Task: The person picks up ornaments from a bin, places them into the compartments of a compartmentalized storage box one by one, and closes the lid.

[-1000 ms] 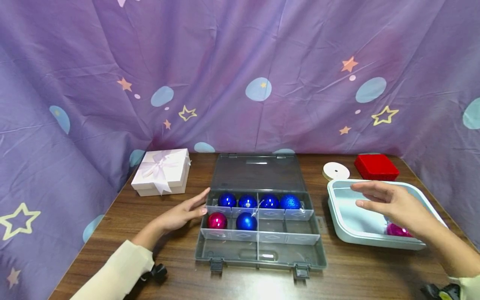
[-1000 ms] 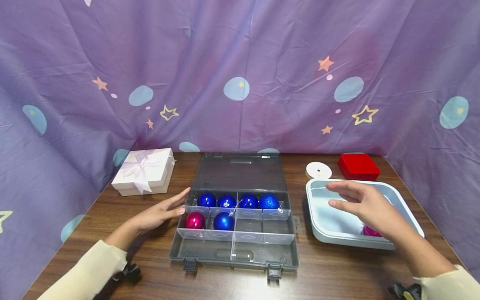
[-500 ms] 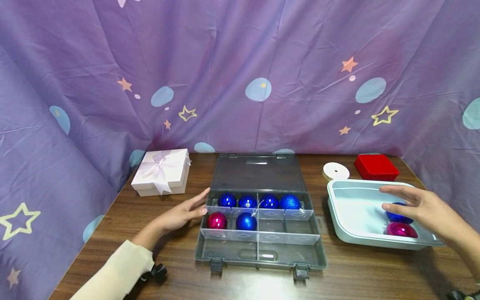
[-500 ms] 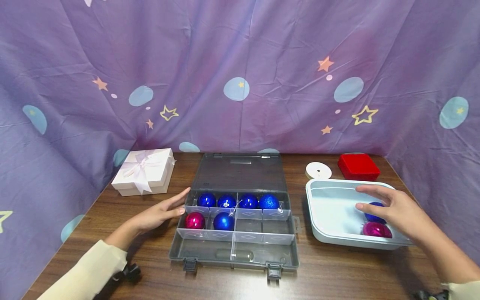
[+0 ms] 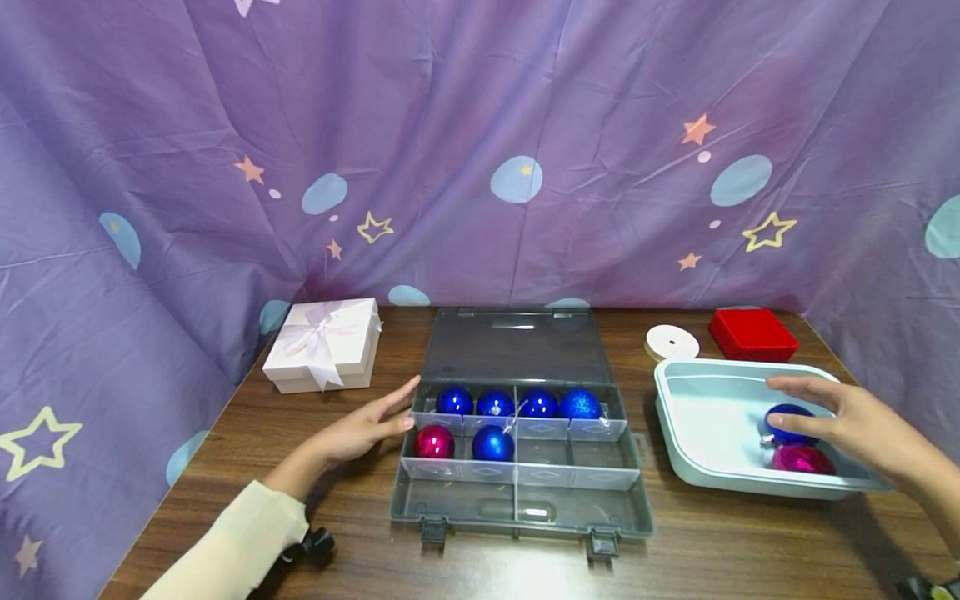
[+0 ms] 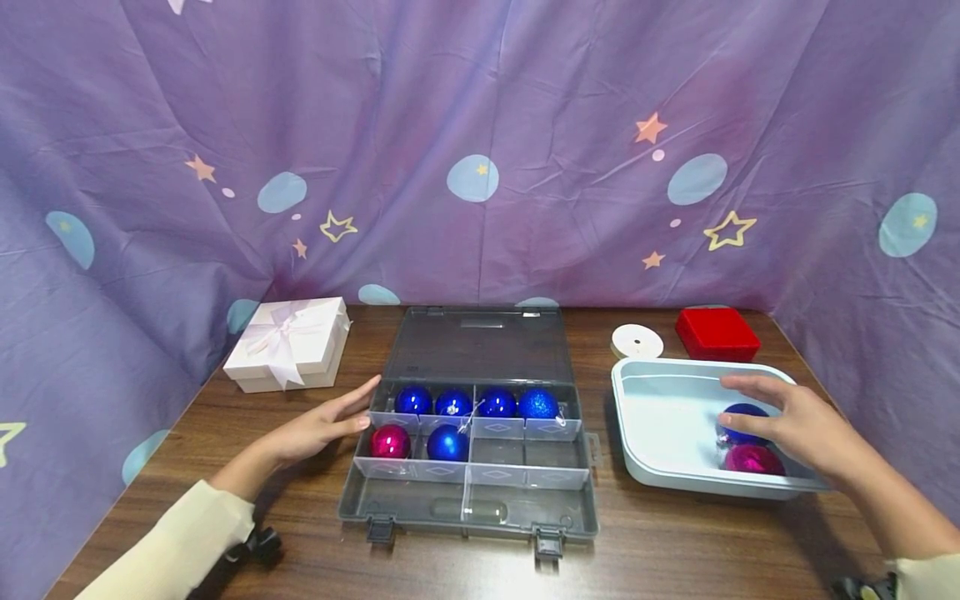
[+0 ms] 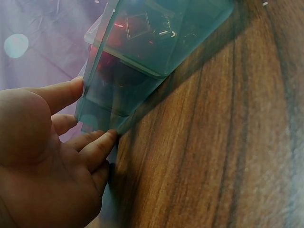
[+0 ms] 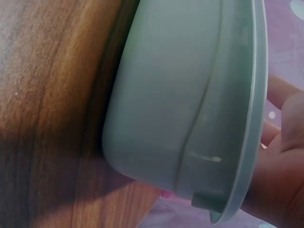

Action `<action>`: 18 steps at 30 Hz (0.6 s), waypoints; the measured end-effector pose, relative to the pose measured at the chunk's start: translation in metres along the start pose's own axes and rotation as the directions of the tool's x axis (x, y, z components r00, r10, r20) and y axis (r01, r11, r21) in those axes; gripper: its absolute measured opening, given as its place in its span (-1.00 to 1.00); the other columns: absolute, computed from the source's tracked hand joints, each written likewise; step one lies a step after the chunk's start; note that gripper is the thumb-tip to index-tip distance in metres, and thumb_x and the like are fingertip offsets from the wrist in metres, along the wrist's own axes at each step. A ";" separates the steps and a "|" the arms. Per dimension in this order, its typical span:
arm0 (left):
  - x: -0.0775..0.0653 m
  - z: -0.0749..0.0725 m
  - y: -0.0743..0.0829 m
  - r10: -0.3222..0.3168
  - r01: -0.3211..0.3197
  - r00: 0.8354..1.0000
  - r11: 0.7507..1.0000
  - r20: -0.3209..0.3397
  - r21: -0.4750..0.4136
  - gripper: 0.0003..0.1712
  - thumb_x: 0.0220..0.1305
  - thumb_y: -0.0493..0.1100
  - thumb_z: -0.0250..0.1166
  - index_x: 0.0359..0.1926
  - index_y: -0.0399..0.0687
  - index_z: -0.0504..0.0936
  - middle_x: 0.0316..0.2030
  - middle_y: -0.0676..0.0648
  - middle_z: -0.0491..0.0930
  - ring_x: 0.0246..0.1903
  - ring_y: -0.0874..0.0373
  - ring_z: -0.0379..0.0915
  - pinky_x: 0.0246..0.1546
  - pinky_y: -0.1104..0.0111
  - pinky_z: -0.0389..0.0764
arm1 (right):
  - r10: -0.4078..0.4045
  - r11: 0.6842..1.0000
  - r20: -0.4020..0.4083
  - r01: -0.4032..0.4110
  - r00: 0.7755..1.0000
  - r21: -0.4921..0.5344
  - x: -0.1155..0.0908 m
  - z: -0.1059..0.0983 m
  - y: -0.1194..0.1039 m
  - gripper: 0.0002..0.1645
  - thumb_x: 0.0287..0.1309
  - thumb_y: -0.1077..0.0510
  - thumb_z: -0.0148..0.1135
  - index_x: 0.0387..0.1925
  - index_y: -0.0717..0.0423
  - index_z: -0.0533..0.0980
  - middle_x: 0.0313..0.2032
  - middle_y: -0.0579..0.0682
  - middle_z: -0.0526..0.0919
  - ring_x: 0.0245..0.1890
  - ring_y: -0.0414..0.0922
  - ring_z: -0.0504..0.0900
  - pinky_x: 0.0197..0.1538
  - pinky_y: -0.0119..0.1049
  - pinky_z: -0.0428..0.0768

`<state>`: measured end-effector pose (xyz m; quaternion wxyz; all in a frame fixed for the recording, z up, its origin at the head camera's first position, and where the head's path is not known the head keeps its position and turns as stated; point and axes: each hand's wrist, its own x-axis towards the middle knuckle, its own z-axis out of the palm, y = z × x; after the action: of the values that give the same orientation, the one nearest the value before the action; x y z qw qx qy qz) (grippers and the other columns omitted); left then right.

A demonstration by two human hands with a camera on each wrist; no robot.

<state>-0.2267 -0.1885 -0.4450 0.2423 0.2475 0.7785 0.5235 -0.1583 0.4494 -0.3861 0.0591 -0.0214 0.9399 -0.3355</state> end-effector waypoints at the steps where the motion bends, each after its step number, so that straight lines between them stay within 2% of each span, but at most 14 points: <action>1: 0.000 0.000 0.000 0.001 -0.001 1.000 1.000 0.000 -0.002 -0.10 0.60 -0.08 0.09 0.67 -0.06 -0.26 0.60 -0.39 -0.18 0.53 -0.35 -0.05 0.55 -0.13 -0.05 | 0.001 1.000 0.002 -0.001 1.000 -0.003 0.000 0.000 0.000 -0.09 0.35 -0.14 0.34 0.46 0.34 0.25 0.44 0.57 0.15 0.40 0.64 0.02 0.25 0.65 0.07; 6: -0.002 0.000 0.000 0.010 -0.010 1.000 1.000 0.000 -0.004 -0.12 0.61 -0.11 0.08 0.66 -0.09 -0.26 0.60 -0.40 -0.20 0.53 -0.38 -0.05 0.54 -0.14 -0.05 | 0.002 1.000 0.013 -0.002 1.000 -0.017 0.004 0.003 0.004 -0.05 0.33 -0.12 0.37 0.46 0.41 0.24 0.42 0.61 0.17 0.37 0.66 0.06 0.23 0.64 0.13; 18: -0.001 0.000 0.000 0.008 -0.008 1.000 1.000 0.000 -0.005 -0.12 0.61 -0.11 0.08 0.66 -0.09 -0.25 0.59 -0.41 -0.20 0.52 -0.38 -0.04 0.54 -0.13 -0.03 | -0.073 0.997 0.082 0.075 0.994 -0.024 0.016 0.011 0.011 -0.16 0.34 0.02 0.37 0.42 0.43 0.29 0.36 0.60 0.28 0.32 0.60 0.21 0.14 0.53 0.35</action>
<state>-0.2256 -0.1891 -0.4449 0.2407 0.2499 0.7763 0.5263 -0.1732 0.4500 -0.4035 0.0845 -0.0706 0.9397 -0.3237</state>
